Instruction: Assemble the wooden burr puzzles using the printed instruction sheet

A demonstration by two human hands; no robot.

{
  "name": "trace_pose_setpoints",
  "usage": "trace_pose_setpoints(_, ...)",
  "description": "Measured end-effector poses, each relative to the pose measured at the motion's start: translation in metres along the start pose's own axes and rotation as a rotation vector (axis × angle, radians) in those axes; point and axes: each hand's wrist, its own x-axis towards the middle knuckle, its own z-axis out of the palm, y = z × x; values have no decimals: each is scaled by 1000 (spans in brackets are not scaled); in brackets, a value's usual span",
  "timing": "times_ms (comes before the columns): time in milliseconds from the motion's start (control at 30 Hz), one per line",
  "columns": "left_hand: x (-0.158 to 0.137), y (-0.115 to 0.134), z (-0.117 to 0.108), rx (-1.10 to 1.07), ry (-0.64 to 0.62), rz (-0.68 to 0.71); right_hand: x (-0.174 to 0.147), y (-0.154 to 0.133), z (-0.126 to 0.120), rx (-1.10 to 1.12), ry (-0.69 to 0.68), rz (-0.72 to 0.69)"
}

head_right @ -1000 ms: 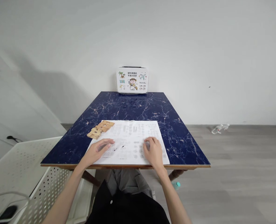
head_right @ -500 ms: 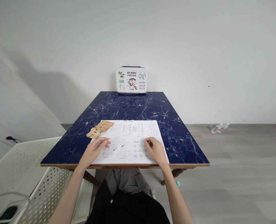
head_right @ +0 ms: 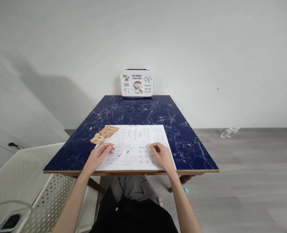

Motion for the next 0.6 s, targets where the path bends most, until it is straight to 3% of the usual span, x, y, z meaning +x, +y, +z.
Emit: trace_pose_setpoints(600, 1, -6, 0, -4, -6, 12, 0, 1, 1, 13, 10, -8)
